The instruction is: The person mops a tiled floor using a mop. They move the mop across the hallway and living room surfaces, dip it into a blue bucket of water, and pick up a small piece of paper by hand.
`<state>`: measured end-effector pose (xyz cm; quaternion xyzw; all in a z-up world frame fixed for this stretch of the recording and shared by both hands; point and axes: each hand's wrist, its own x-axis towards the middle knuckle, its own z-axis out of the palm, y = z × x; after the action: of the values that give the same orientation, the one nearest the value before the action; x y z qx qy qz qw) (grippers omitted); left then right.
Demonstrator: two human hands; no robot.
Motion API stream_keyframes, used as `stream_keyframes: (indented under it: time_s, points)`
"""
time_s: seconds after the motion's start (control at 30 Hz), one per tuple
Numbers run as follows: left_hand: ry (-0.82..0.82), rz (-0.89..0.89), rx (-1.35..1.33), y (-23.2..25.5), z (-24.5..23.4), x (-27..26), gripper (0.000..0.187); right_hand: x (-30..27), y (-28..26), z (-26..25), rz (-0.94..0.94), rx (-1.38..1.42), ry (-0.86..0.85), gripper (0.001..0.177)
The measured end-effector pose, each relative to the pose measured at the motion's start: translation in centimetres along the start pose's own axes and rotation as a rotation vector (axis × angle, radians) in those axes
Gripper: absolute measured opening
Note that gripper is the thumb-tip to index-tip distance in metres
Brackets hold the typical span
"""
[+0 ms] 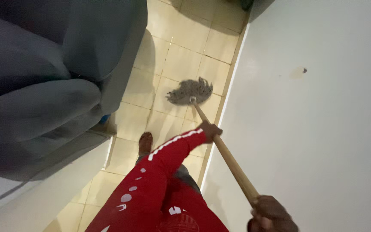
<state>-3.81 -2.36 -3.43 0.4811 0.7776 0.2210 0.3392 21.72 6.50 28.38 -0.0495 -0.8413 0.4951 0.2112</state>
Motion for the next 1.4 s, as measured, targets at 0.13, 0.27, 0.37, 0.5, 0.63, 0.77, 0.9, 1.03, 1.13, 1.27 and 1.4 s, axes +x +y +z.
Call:
stream_keyframes:
  time_s: [0.13, 0.27, 0.37, 0.5, 0.63, 0.77, 0.9, 1.03, 1.13, 1.27, 1.4]
  points:
    - [0.209, -0.030, 0.047, -7.9, -0.8, 1.1, 0.021, 0.1, -0.5, 10.3, -0.167, 0.170, 0.300, 0.010]
    - [0.179, -0.144, 0.146, -17.2, -3.2, -0.2, 0.026, 1.0, -1.5, 19.3, 0.003, 0.123, 0.237, 0.009]
    - [0.097, -0.289, 0.142, -22.5, -5.0, -2.3, 0.031, 2.4, -1.4, 21.8, 0.094, 0.043, 0.131, 0.006]
    - [0.105, -0.571, -0.094, -25.2, -3.8, -6.9, 0.016, 3.0, -0.2, 23.1, 0.126, 0.244, 0.172, 0.020]
    - [0.555, -0.452, -0.075, -21.9, -1.2, -9.5, 0.013, 4.1, 0.6, 19.1, 0.214, 0.797, 0.358, 0.035]
    - [0.584, -0.623, -0.276, -15.6, 1.9, -10.1, 0.019, 5.3, 1.2, 12.6, 0.186, 0.762, 0.237, 0.030]
    - [0.571, -0.603, -0.231, -8.6, 4.3, -11.2, 0.017, 4.4, 1.3, 6.5, 0.096, 0.756, 0.144, 0.019]
    - [0.547, -0.590, -0.378, -1.1, 7.0, -10.4, 0.014, 1.0, 0.7, -0.4, 0.124, 0.777, 0.088, 0.023]
    - [0.531, -0.540, -0.412, 3.0, 8.7, -8.7, 0.016, -2.5, -0.7, -4.9, 0.198, 0.662, 0.076, 0.022]
    - [0.537, -0.403, -0.448, 6.5, 11.6, -6.3, 0.010, -5.9, -2.8, -7.1, 0.223, 0.530, -0.022, 0.024]
    - [0.421, -0.323, -0.441, 9.3, 15.3, -3.7, 0.015, -8.8, -5.6, -7.2, 0.199, 0.345, 0.083, 0.018]
